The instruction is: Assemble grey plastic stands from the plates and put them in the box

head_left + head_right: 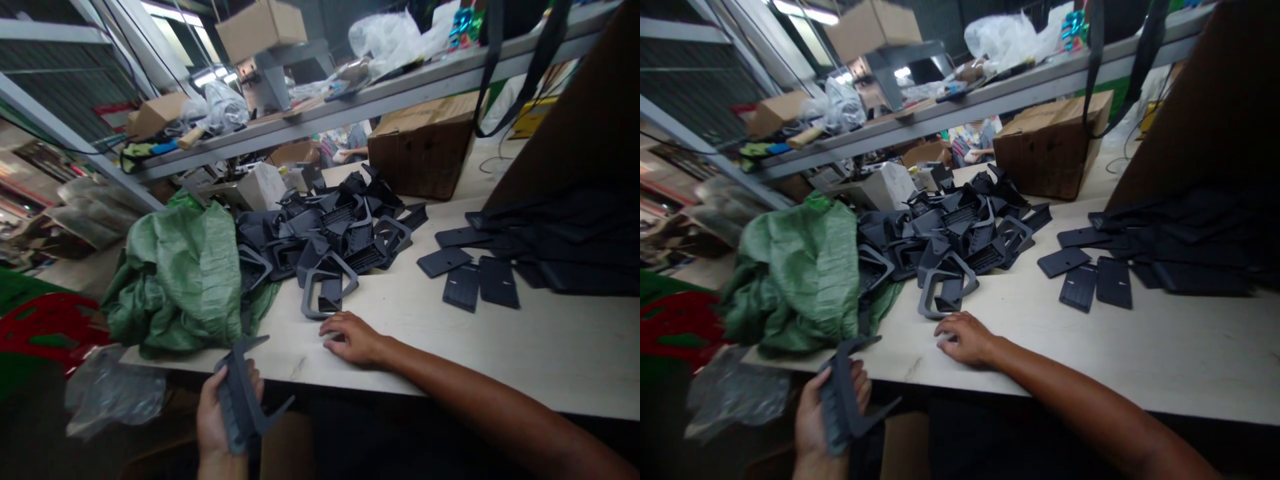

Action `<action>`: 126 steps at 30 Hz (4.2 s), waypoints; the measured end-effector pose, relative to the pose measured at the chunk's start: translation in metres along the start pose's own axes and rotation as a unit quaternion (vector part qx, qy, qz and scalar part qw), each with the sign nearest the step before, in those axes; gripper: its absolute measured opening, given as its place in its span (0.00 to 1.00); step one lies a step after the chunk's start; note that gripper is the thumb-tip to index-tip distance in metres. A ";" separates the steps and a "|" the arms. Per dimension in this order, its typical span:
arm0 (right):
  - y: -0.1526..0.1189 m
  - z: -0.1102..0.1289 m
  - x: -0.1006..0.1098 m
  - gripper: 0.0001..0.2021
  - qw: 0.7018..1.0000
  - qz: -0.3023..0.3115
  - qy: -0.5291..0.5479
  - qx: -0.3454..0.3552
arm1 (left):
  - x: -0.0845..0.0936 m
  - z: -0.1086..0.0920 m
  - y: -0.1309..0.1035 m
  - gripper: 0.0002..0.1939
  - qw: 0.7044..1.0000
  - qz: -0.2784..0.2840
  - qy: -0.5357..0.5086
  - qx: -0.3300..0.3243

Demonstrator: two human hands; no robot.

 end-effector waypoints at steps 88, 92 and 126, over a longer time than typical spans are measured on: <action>-0.100 0.088 0.038 0.30 0.981 -0.098 -0.038 -0.165 | -0.132 0.138 0.002 0.42 0.975 0.190 -0.065 0.097; -0.099 0.087 0.035 0.31 0.981 -0.093 -0.042 -0.167 | -0.131 0.138 0.001 0.39 0.980 0.174 -0.048 0.083; -0.089 0.078 0.039 0.14 0.884 -0.118 0.424 -0.157 | -0.157 0.116 0.002 0.07 0.982 0.113 -0.092 0.119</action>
Point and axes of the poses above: each hand's wrist, its own y-axis towards the middle knuckle, its own x-axis out of the back of the hand, z = x × y, the point moved 2 cm from there along y, towards the middle knuckle, and after that the axes turned 12 degrees about z, right-handed, at the moved point
